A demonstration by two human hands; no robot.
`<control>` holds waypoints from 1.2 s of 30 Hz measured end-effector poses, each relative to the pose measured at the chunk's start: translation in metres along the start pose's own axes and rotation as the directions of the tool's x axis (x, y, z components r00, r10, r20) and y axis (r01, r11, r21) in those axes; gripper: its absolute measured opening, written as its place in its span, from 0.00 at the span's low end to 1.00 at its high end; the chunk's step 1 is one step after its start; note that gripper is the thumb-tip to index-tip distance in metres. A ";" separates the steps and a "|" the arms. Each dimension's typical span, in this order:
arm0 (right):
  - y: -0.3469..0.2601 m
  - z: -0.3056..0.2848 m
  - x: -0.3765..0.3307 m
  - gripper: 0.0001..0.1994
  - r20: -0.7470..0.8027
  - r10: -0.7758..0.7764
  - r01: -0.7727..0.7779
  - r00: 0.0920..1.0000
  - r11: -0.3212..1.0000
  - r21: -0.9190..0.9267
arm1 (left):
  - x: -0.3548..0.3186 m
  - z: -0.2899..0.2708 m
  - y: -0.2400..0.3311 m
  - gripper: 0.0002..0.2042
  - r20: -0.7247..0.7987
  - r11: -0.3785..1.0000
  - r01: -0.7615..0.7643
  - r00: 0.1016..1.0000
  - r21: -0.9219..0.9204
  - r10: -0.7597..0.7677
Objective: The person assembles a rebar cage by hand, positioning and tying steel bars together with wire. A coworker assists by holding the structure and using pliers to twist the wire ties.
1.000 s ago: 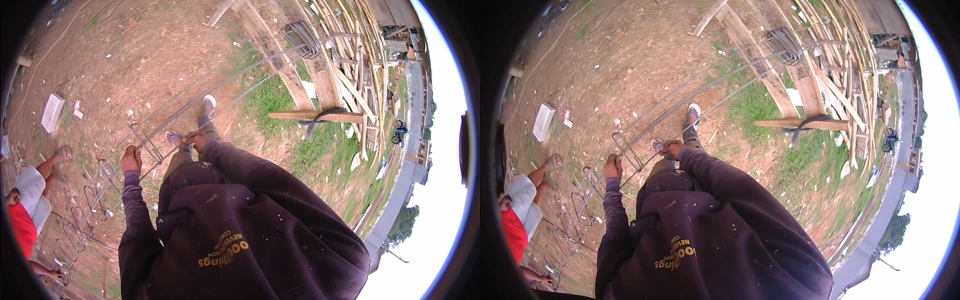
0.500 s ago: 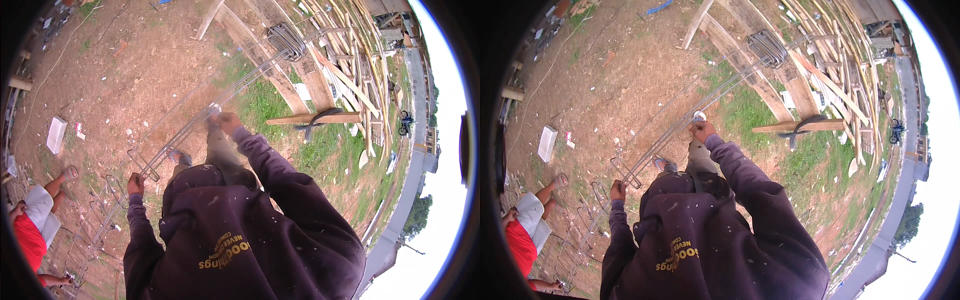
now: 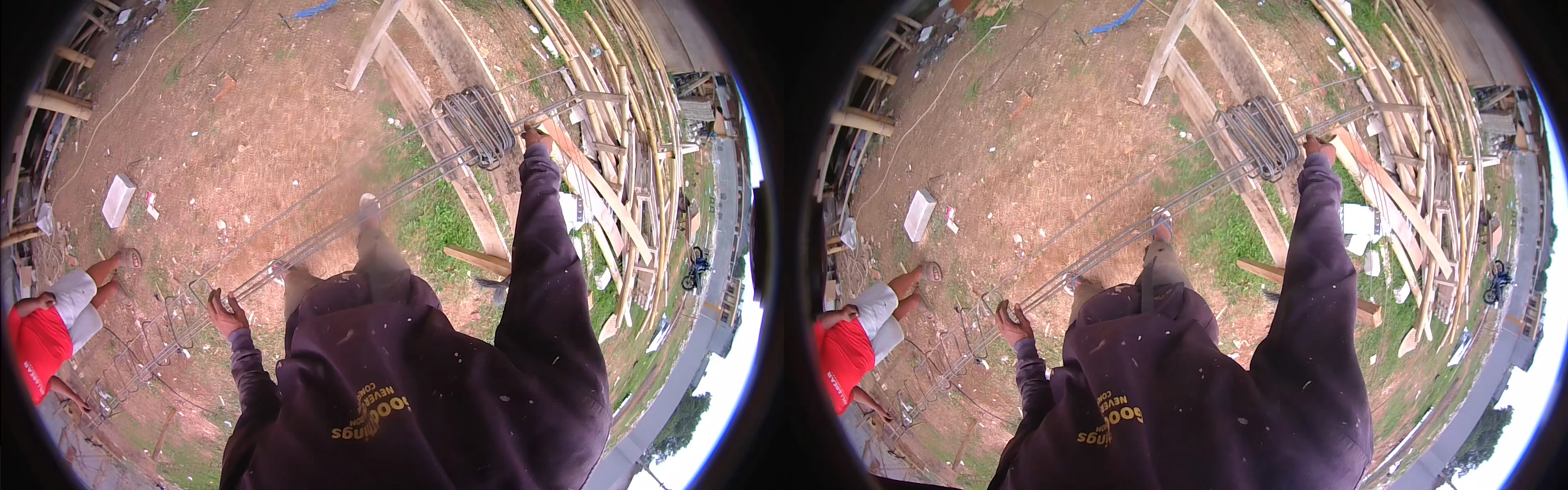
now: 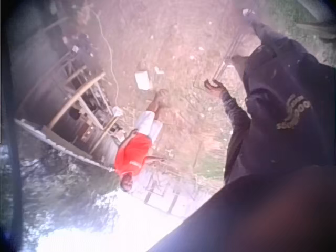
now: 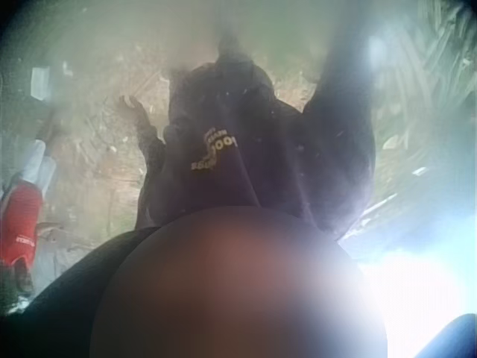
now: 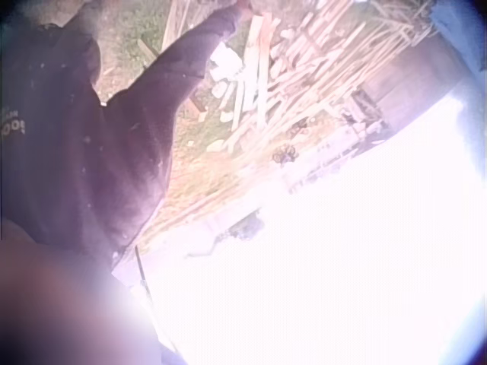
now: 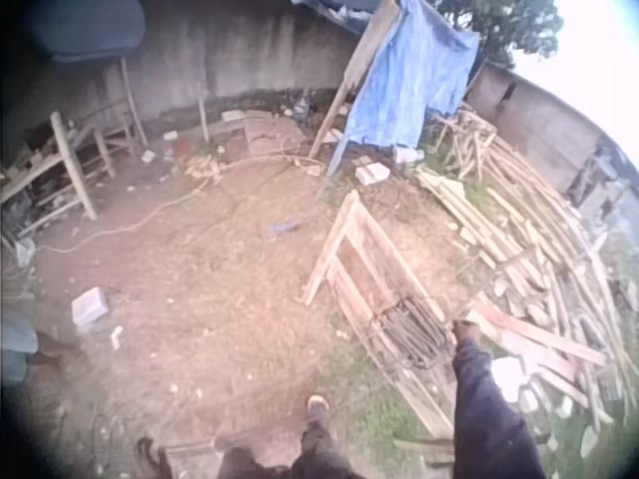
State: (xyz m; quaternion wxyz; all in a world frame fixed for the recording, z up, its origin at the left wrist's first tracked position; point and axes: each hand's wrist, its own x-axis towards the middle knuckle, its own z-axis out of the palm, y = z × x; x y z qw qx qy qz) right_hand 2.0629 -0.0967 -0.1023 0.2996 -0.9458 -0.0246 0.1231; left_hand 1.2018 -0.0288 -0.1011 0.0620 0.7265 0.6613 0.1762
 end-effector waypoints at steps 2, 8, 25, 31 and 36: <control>0.000 0.013 0.038 0.30 0.034 0.054 -0.051 0.998 0.996 -0.079 | 0.004 0.029 0.064 0.18 0.209 0.990 -0.087 0.972 -0.113 0.109; -0.014 0.020 0.057 0.28 -0.075 0.121 -0.138 0.990 0.945 -0.297 | 0.034 0.105 0.170 0.23 0.693 0.967 0.098 0.715 -0.236 0.096; -0.061 0.027 0.046 0.34 0.004 -0.068 0.063 0.998 0.900 -0.430 | 0.045 0.107 0.196 0.16 0.465 0.955 -0.067 0.862 -0.288 0.201; -0.071 0.030 0.049 0.34 0.015 -0.059 0.060 0.998 0.916 -0.397 | 0.051 0.111 0.197 0.19 0.585 0.958 0.095 0.807 -0.270 0.085; -0.071 0.016 -0.012 0.31 -0.052 -0.457 0.449 0.888 0.886 -0.116 | 0.062 0.117 0.203 0.22 0.671 0.934 0.232 0.741 -0.273 0.012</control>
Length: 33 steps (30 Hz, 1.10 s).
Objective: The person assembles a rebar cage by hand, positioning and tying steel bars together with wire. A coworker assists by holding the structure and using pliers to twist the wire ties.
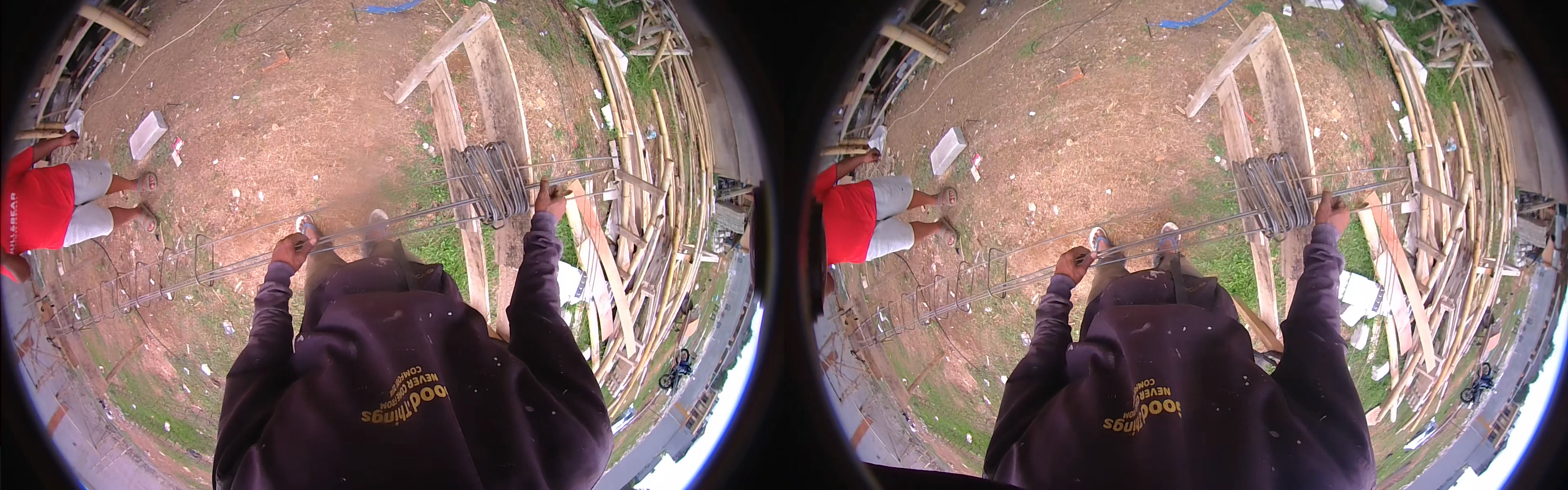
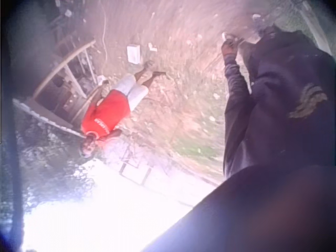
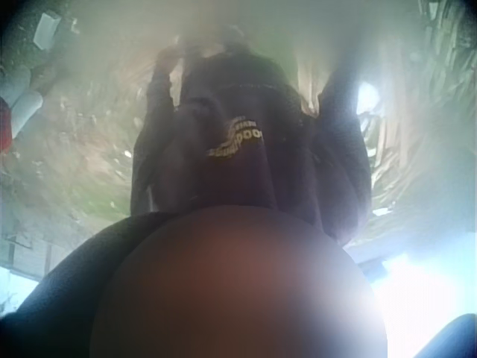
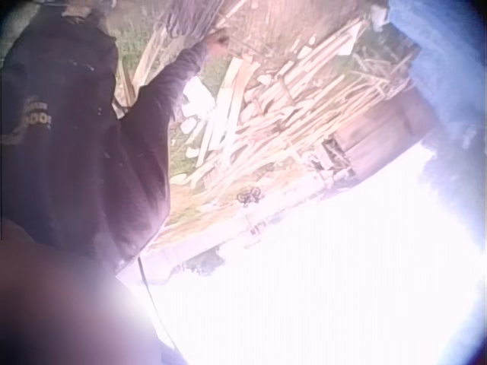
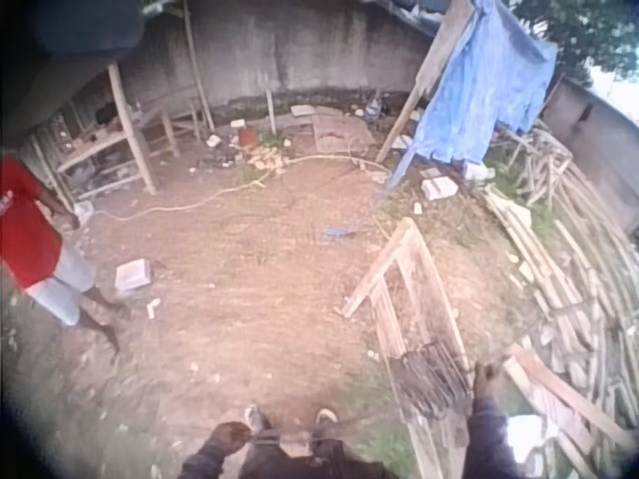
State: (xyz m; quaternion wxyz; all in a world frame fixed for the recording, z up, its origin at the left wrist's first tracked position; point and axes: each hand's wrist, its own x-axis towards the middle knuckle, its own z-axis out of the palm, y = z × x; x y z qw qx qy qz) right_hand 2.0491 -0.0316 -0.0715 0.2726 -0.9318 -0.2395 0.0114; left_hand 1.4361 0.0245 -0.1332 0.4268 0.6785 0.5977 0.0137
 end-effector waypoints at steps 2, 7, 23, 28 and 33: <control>-0.022 -0.001 -0.051 0.29 0.267 -0.147 0.110 0.952 0.982 0.151 | 0.009 0.005 0.010 0.20 -0.058 0.997 0.070 0.996 0.019 -0.069; -0.066 0.017 -0.171 0.17 0.594 -0.542 0.622 0.594 0.778 0.088 | 0.046 0.025 0.054 0.19 -0.430 0.920 -0.179 0.842 0.349 0.327; -0.036 0.012 -0.162 0.16 0.555 -0.241 0.466 0.796 0.830 -0.307 | 0.142 0.142 0.221 0.16 0.078 0.902 -0.431 0.898 -0.036 0.432; -0.022 -0.006 -0.177 0.13 0.498 -0.313 0.470 0.809 0.853 -0.226 | 0.137 0.146 0.233 0.15 0.026 0.893 -0.445 0.894 -0.067 0.448; -0.020 -0.023 -0.193 0.13 0.517 -0.322 0.451 0.793 0.881 -0.143 | 0.119 0.151 0.234 0.13 0.062 0.885 -0.463 0.883 -0.046 0.465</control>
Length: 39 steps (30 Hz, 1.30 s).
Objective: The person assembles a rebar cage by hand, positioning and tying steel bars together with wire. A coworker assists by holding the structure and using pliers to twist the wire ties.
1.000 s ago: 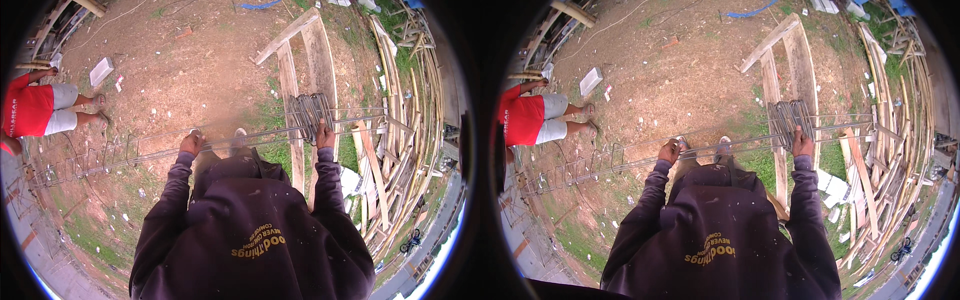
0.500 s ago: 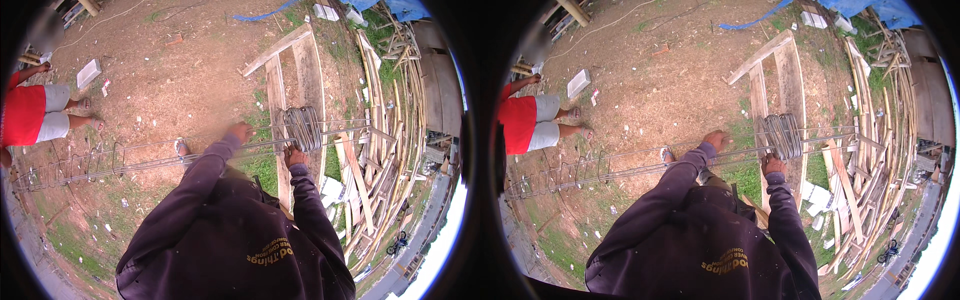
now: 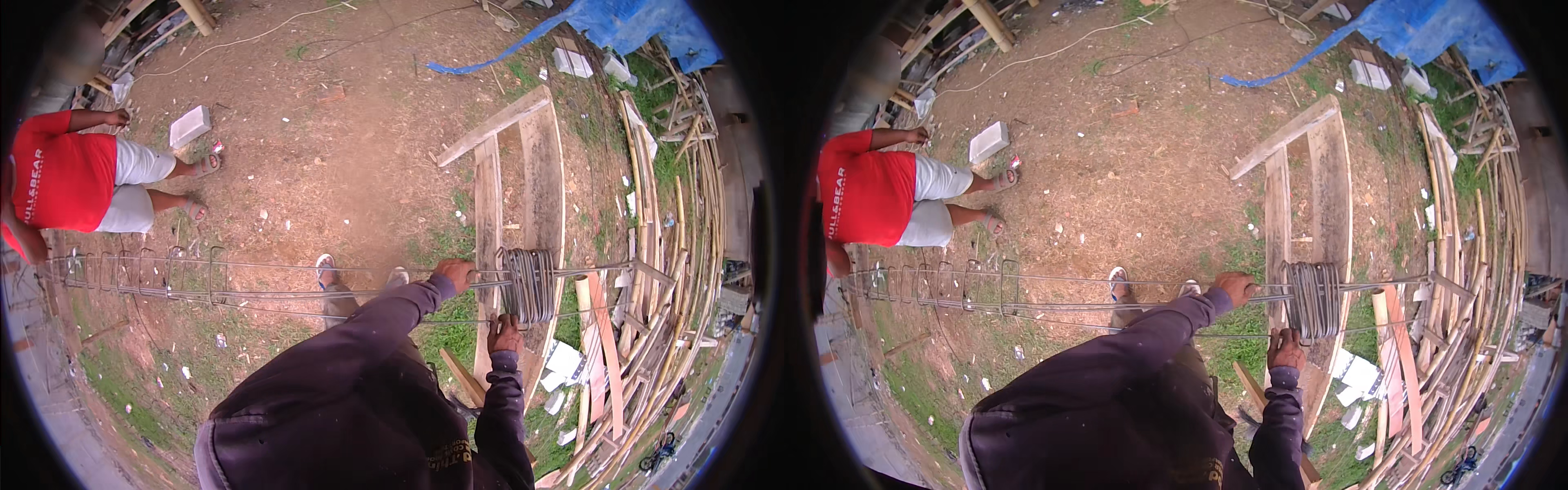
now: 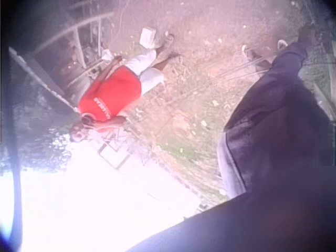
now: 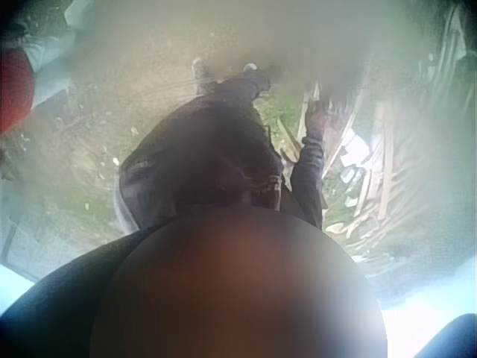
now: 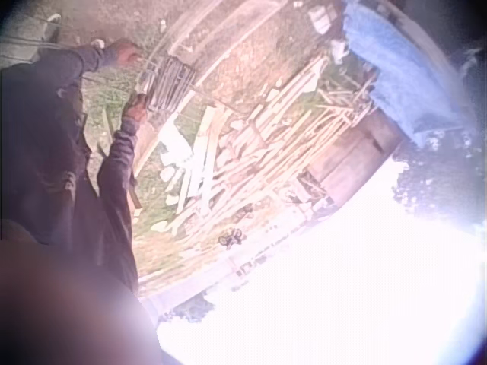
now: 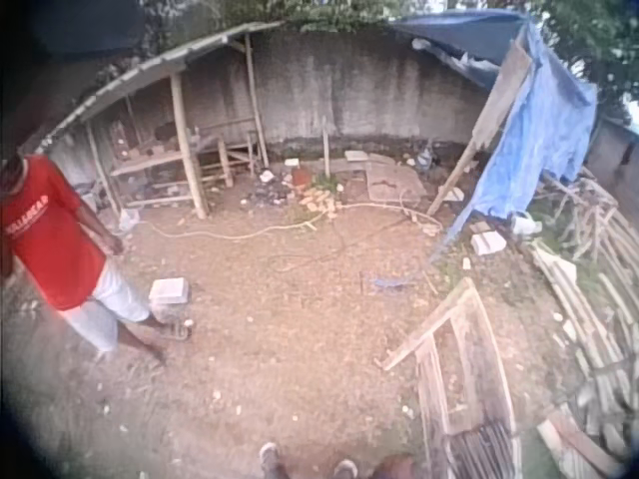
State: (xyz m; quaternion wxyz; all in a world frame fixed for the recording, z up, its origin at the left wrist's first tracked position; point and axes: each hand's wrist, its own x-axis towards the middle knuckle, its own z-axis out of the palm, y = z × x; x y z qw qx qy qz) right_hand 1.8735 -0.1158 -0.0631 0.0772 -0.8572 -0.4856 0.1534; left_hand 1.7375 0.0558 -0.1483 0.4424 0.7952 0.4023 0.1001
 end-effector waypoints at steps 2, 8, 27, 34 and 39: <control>0.002 0.000 0.004 0.18 0.092 0.004 -0.002 0.996 1.000 -0.019 | 0.001 0.000 -0.001 0.09 -0.026 1.000 0.017 0.999 -0.024 -0.018; 0.019 0.010 0.026 0.24 0.127 -0.117 0.123 0.985 0.992 -0.042 | 0.020 0.001 -0.029 0.16 0.188 0.945 0.227 0.965 -0.236 -0.184; 0.020 0.004 0.009 0.25 0.178 -0.255 0.272 0.950 0.959 -0.078 | 0.015 0.016 -0.017 0.11 -0.151 0.998 0.005 0.989 0.056 0.003; 0.005 0.005 0.003 0.19 0.133 -0.096 0.100 0.986 0.995 -0.026 | 0.017 0.024 -0.027 0.10 -0.011 0.992 0.105 0.994 0.074 -0.104; 0.021 0.021 0.000 0.20 0.001 -0.208 0.208 0.978 0.978 -0.003 | 0.012 0.023 -0.033 0.10 0.000 0.999 0.050 0.999 0.013 -0.050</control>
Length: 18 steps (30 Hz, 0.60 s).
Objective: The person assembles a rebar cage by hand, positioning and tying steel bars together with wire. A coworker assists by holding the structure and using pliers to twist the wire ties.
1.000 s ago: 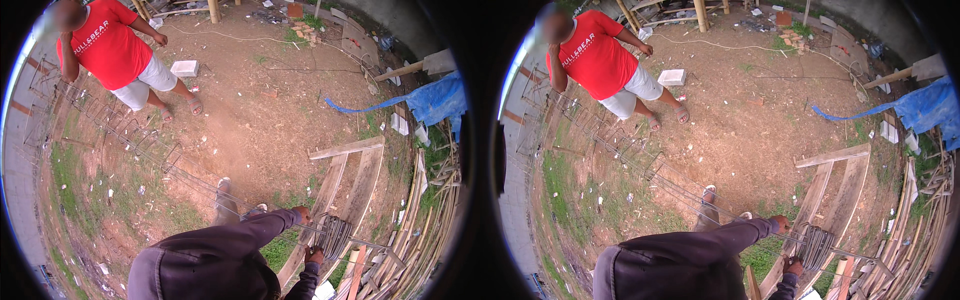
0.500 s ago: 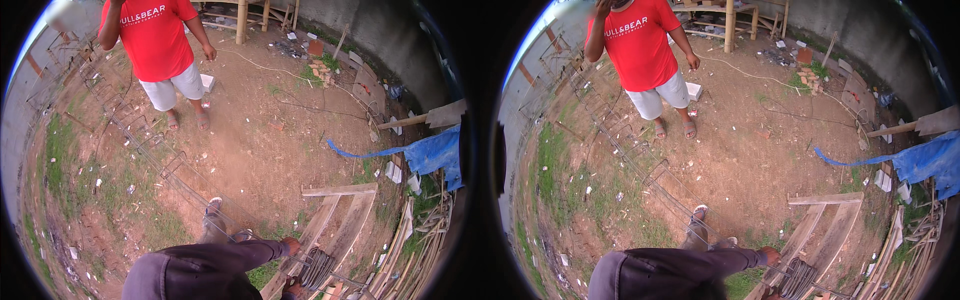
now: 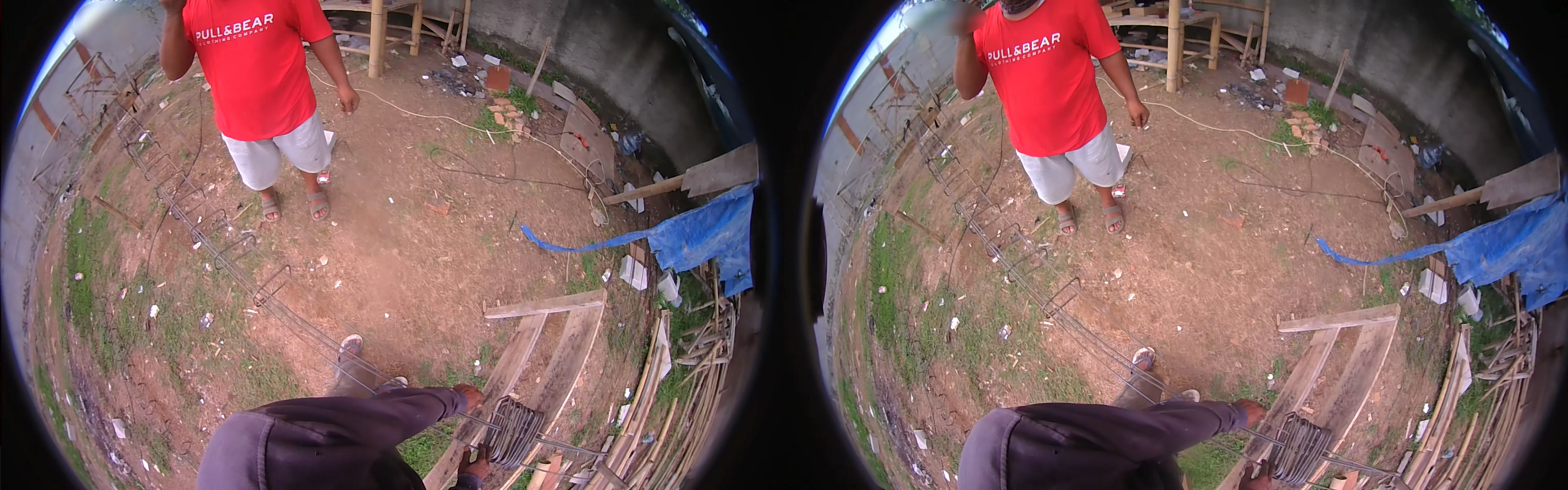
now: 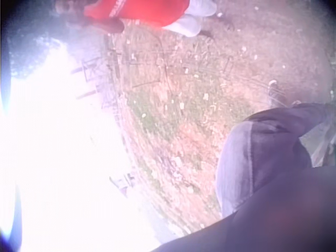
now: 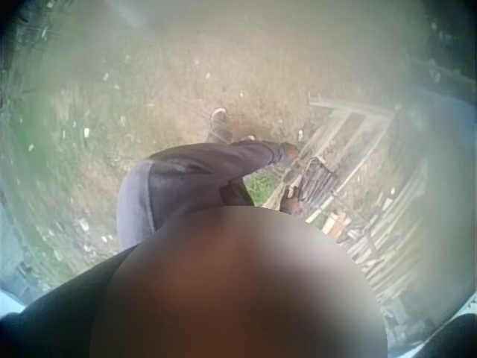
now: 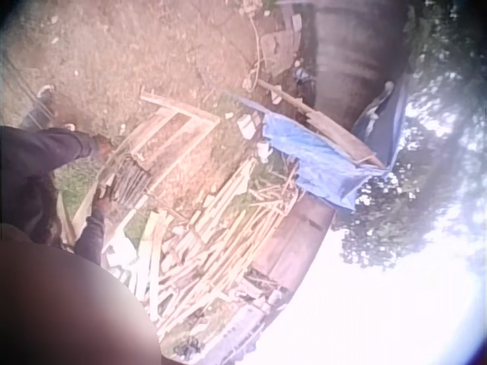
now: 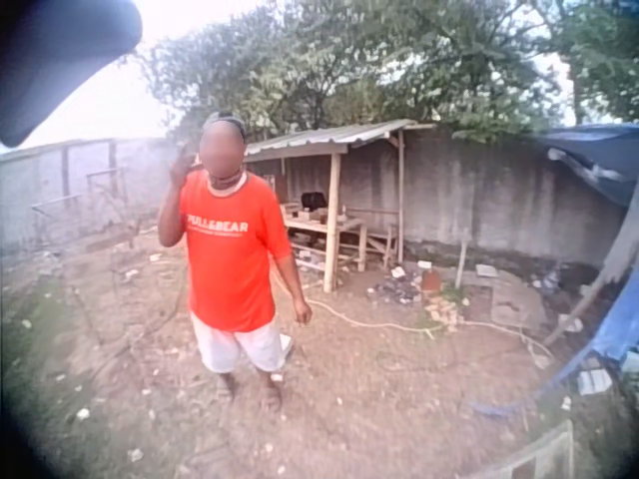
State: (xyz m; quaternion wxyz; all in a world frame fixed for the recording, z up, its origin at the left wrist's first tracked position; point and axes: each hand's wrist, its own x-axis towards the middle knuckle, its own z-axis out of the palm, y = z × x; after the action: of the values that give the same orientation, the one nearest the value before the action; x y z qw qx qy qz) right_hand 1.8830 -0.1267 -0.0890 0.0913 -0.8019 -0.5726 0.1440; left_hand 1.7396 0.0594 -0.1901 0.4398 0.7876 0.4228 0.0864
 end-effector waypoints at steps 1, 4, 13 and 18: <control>0.002 0.004 0.001 0.20 -0.028 0.009 -0.008 1.000 1.000 0.003 | -0.001 -0.003 -0.003 0.11 0.020 1.000 -0.030 0.999 0.002 0.030; 0.006 0.010 0.006 0.21 0.010 0.082 -0.082 0.997 0.997 0.012 | -0.010 -0.015 -0.014 0.13 0.119 0.999 -0.028 0.993 0.027 0.024; -0.002 0.015 0.004 0.15 -0.007 0.167 -0.165 0.986 0.978 0.131 | -0.064 -0.063 -0.057 0.15 0.046 0.993 0.093 0.994 0.077 -0.097; 0.000 0.019 -0.002 0.15 -0.028 0.166 -0.164 0.986 0.985 0.056 | -0.059 -0.084 -0.051 0.22 0.053 0.984 0.164 0.986 -0.069 -0.160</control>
State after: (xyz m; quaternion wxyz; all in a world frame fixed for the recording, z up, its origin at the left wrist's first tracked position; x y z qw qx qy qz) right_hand 1.8761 -0.1288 -0.1063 0.1099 -0.8461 -0.4987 0.1531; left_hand 1.6295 0.0802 -0.1655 0.4839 0.7358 0.4714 0.0470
